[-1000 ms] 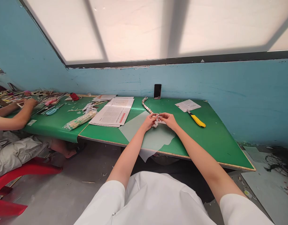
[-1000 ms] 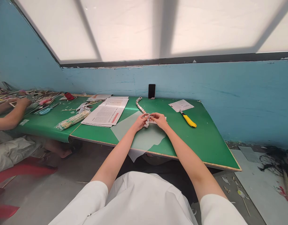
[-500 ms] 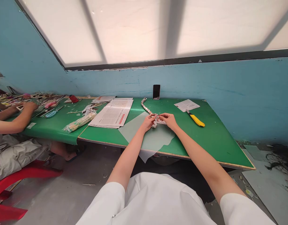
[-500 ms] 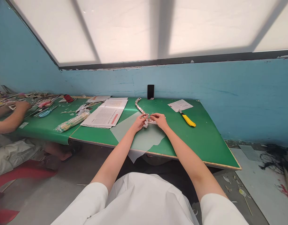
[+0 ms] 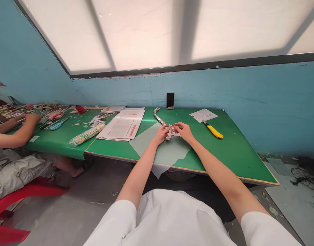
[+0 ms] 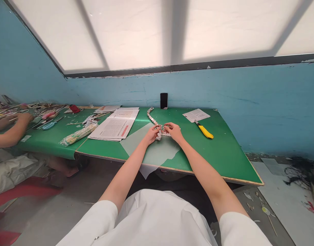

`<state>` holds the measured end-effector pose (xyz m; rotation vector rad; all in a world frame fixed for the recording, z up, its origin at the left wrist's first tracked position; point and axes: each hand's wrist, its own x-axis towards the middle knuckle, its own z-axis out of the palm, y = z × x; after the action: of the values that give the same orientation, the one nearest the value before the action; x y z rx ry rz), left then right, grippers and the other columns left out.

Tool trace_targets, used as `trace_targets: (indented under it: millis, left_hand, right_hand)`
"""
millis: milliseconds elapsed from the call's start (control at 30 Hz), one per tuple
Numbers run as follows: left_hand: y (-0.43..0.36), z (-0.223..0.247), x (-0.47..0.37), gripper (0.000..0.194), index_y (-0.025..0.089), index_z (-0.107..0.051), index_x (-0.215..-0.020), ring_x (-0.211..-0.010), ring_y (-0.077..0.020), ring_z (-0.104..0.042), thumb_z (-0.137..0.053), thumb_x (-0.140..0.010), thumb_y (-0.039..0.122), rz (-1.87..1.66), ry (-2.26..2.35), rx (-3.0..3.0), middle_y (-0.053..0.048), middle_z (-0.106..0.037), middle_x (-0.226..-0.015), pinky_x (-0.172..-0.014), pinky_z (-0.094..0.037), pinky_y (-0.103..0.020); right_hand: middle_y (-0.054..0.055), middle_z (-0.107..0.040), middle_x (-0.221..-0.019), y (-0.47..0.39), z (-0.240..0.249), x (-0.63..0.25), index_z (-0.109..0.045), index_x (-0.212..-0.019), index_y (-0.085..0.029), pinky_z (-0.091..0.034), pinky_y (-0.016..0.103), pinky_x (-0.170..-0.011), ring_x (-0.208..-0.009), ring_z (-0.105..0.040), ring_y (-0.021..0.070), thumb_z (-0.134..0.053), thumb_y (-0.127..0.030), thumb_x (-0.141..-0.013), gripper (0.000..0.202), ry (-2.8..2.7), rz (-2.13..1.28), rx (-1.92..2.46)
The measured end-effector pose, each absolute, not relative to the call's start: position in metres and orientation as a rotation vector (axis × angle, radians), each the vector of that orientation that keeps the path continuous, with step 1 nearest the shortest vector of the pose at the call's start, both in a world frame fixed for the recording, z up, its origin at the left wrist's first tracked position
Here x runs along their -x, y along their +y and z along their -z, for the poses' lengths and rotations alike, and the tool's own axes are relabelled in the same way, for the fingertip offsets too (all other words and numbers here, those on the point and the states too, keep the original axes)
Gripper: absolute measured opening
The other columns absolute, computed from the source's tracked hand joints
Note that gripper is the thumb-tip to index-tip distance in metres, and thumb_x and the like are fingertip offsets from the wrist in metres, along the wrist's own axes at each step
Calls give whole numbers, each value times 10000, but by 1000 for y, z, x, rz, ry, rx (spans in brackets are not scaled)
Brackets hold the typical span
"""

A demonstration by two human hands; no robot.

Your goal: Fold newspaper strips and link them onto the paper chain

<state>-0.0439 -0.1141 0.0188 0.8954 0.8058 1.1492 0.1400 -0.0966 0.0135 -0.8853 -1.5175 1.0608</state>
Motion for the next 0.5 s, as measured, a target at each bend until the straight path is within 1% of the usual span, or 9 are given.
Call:
trace_targets:
  millis: [133, 233, 367, 500]
  left_hand:
    - [-115, -19, 44, 587, 162, -609, -1082, -586, -105, -618, -925, -648, 400, -1145, 809, -906, -4, -657, -743, -540, -432, -214]
    - [-116, -21, 44, 611, 165, -607, -1083, -560, -96, -596, -934, -629, 412, -1139, 814, -907, 4, -649, -729, -530, -423, -214]
    - [-117, -22, 44, 635, 166, -604, -1084, -536, -87, -576, -937, -618, 441, -1128, 820, -932, 3, -650, -732, -522, -415, -215]
    - [-118, -21, 43, 647, 165, -604, -1100, -531, -88, -569, -927, -631, 472, -1114, 818, -985, 1, -650, -729, -507, -396, -211]
  right_hand:
    - [-12, -661, -638, -100, -14, -137, -586, -996, -253, -497, 335, -560, -533, -562, 176, -741, -648, -793, 470, -1506, -1134, 868]
    - [-20, -660, -658, -100, -13, -135, -528, -929, -261, -491, 329, -578, -552, -562, 168, -757, -644, -779, 472, -1512, -1175, 810]
    - [-11, -663, -672, -101, -16, -135, -501, -847, -250, -494, 329, -622, -586, -568, 163, -757, -642, -783, 473, -1531, -1186, 754]
    - [-20, -625, -619, -104, -23, -136, -492, -799, -248, -452, 318, -567, -532, -515, 149, -754, -668, -766, 496, -1521, -1160, 791]
